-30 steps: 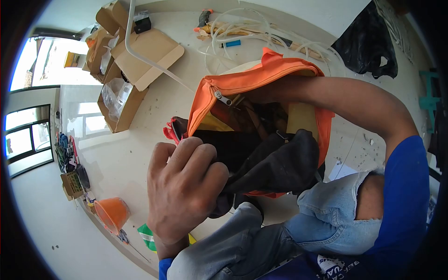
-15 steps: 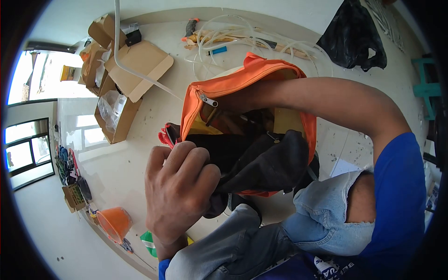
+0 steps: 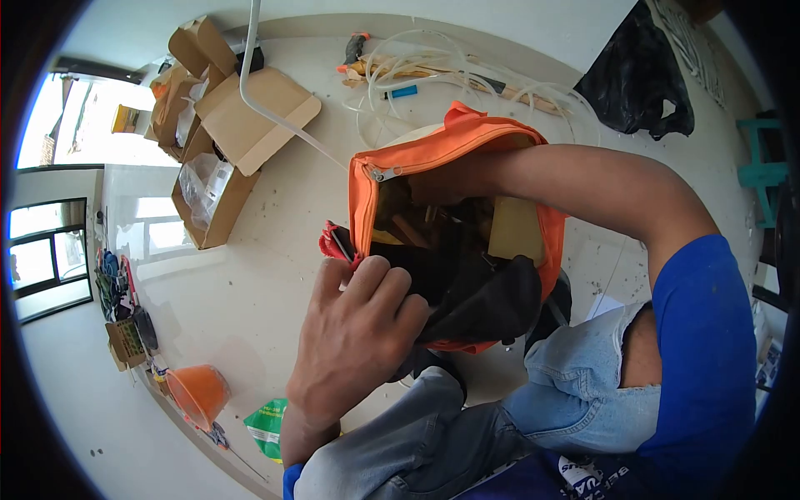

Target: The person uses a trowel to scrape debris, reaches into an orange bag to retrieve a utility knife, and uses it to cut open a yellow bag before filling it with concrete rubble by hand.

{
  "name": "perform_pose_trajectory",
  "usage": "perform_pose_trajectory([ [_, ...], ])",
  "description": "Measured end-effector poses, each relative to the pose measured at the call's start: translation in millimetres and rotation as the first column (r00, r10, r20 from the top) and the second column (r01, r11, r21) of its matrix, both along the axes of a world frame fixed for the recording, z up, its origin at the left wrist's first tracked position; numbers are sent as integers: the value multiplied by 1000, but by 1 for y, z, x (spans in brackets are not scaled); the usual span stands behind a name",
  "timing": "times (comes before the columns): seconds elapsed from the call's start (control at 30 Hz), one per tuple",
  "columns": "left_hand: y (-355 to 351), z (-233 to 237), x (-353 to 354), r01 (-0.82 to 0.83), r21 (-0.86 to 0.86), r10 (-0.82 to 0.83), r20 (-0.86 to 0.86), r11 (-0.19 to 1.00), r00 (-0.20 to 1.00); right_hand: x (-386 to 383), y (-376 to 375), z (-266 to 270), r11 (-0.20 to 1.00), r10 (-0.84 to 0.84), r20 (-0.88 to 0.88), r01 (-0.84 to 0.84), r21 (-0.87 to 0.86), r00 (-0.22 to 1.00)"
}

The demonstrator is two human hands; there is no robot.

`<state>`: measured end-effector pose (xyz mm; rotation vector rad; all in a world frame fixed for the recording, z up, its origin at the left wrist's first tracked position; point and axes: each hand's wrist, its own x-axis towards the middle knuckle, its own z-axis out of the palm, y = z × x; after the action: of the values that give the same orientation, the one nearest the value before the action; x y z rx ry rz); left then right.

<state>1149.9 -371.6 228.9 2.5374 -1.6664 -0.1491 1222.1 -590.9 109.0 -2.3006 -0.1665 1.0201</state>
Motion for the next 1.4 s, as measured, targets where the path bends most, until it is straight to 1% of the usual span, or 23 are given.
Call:
perform_pose_trajectory([
  [0.03, -2, -2, -2, 32, 17, -32, -13, 999, 999, 2, 6, -38, 908, 403, 225, -356, -223, 887],
  [0.07, -4, -3, -3, 57, 27, -56, -18, 998, 998, 4, 13, -84, 654, 749, 322, -573, -493, 579],
  [0.17, -8, -7, -10, 39, 35, -37, -54, 999, 998, 2, 13, -127, 686, 726, 444, -507, -522, 525],
  [0.2, -8, -7, -11, 41, 37, -39, -54, 998, 998, 3, 14, -148, 709, 702, 453, -480, -516, 550],
  [0.27, -8, -7, -11, 44, 43, -42, -54, 998, 998, 7, 15, -173, 740, 666, 455, -443, -507, 591],
  [0.33, -7, -7, -10, 40, 49, -37, -59, 998, 998, 8, 17, -169, 739, 661, 422, -441, -509, 620],
  [0.43, -5, -6, -11, 30, 63, -26, -63, 998, 998, 7, 19, -165, 764, 634, 453, -421, -488, 626],
  [0.5, -4, -7, -11, 21, 58, -17, -68, 998, 998, 5, 16, -156, 715, 695, 456, -463, -524, 556],
  [0.53, -3, -7, -11, 14, 51, -10, -74, 999, 997, 3, 12, -117, 642, 765, 428, -514, -569, 481],
  [0.57, -2, -8, -11, 6, 46, -2, -80, 999, 997, 2, 12, -97, 563, 826, 395, -558, -610, 402],
  [0.6, 0, -8, -10, -2, 48, 6, -85, 999, 996, 1, 9, -105, 757, 653, 500, -480, -443, 568],
  [0.63, 1, -8, -10, -12, 50, 16, -92, 999, 996, 0, 0, -113, 898, 440, 553, -361, -253, 707],
  [0.7, 2, -9, -11, -24, 52, 29, -99, 998, 995, -8, -15, -118, 987, 151, 555, -154, -41, 818],
  [0.73, 2, -9, -10, -22, 51, 27, -95, 998, 995, -12, -26, -95, 995, 96, 561, -95, -31, 822],
  [0.8, 0, -9, -8, -4, 41, 7, -86, 999, 996, -16, -35, -80, 957, 266, 551, -151, -247, 791],
  [0.83, 0, -9, -7, 12, 32, -9, -78, 999, 997, -15, -38, -79, 852, 477, 483, -251, -459, 734],
  [0.9, 0, -9, -5, 28, 22, -27, -68, 999, 997, -18, -42, -68, 680, 678, 362, -357, -641, 640],
  [0.97, 0, -10, -6, 27, 19, -26, -61, 999, 998, -23, -49, -54, 655, 717, 349, -409, -636, 604],
  [1.07, 1, -9, -6, 12, 18, -10, -65, 1000, 998, -28, -58, -73, 701, 696, 467, -377, -605, 545],
  [1.17, -1, -9, -6, 1, 6, -1, -73, 1000, 997, -30, -59, -71, 678, 703, 393, -390, -623, 593],
  [1.37, 0, -8, -7, 2, 36, 1, -72, 999, 997, -30, -51, -38, 560, 775, 231, -471, -681, 588],
  [1.4, 0, -8, -7, -1, 31, 4, -75, 1000, 997, -30, -52, -38, 570, 773, 245, -471, -674, 585],
])
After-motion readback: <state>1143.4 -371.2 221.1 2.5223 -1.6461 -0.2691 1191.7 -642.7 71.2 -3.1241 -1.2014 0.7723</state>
